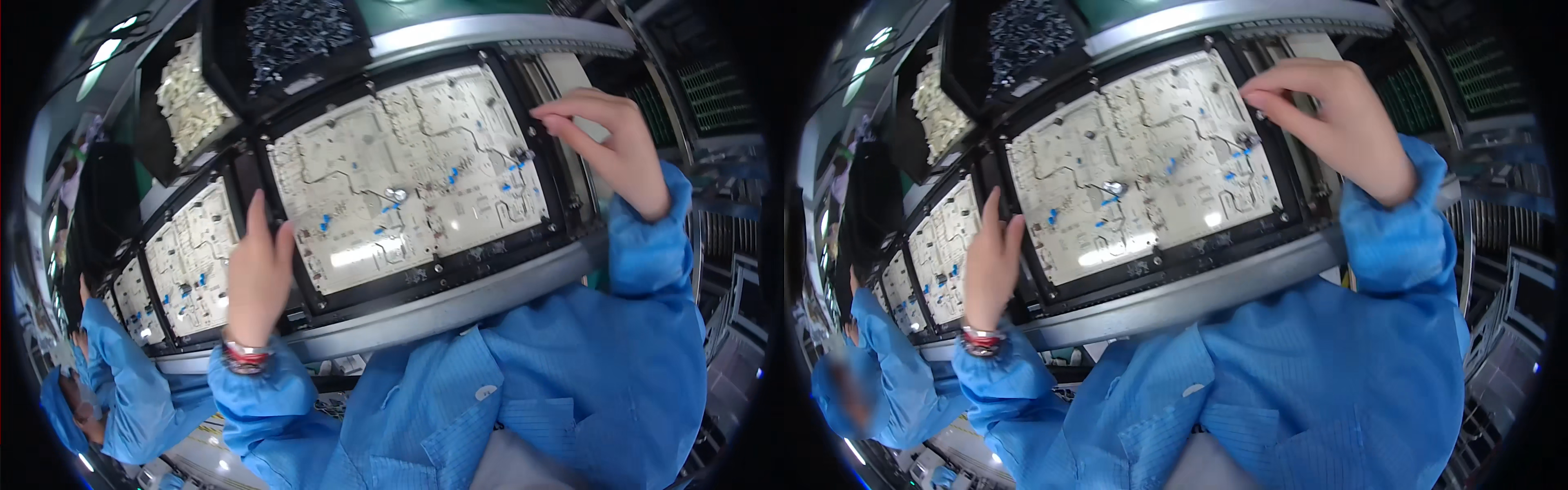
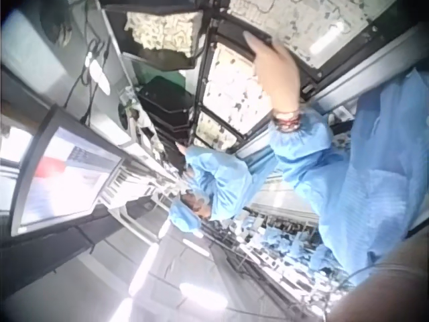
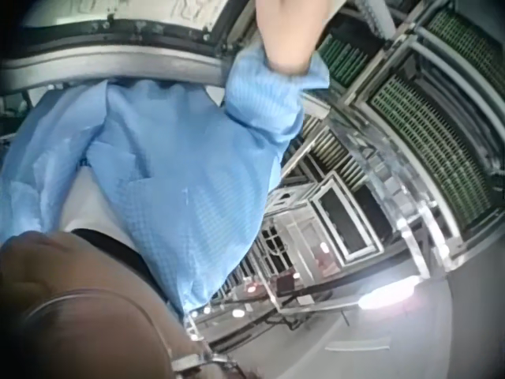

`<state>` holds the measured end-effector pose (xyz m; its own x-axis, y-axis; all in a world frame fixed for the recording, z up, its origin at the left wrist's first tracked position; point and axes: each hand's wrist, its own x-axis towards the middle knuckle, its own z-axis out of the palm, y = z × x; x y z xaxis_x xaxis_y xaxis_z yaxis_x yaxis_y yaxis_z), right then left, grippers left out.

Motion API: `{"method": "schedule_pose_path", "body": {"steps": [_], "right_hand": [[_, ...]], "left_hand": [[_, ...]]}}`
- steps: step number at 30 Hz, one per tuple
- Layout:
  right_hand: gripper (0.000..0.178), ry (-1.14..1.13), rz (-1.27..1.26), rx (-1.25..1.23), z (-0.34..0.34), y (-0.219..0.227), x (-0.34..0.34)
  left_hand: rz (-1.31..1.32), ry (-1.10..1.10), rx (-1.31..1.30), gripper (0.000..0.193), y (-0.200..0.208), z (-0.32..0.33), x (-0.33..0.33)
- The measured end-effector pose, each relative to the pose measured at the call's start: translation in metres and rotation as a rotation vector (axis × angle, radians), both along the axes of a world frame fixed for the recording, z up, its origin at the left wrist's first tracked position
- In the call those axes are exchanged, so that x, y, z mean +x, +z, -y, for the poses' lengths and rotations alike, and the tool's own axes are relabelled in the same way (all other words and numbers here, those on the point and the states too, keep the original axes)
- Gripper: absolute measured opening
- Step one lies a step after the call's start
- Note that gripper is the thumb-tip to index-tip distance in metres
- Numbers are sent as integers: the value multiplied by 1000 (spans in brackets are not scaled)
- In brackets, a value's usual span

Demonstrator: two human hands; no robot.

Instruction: Manually inserting electronic components into a printed circuit board on an assembly line and scanning barcode labels.

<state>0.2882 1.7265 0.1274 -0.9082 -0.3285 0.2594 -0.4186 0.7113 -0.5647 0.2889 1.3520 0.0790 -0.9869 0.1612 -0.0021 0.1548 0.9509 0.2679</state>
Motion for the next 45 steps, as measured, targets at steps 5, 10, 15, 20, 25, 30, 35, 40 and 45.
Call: {"method": "schedule_pose_path", "body": {"steps": [5, 10, 15, 20, 25, 30, 35, 40, 45], "right_hand": [[16, 255, -275, 9, 39, 23, -29], [16, 524, -527, 26, 126, -14, -141], [10, 273, -488, 536, 176, -55, -196], [11, 228, -443, 611, 197, -54, -201], [10, 294, -476, 421, 175, -57, -212], [10, 255, -477, 540, 185, -59, -208], [10, 428, -269, 309, 181, -40, -206], [10, 116, -385, 550, 190, -38, -186], [13, 467, -217, 283, 167, -28, -194]], "left_hand": [[-75, 11, -40, 50, -15, -22, 8], [26, -341, 78, 49, -20, -49, -4], [-441, -225, -3, 23, 2, -26, -82], [-565, -184, -109, 19, -1, 77, -159], [-220, -238, -153, 12, 7, 72, -176], [-190, -217, -176, 8, 14, 69, -179], [-1, -140, 85, 17, 13, 78, -174], [-24, -162, 140, 25, 8, 83, -175], [-27, -185, 223, 28, 14, 86, -171]]}}
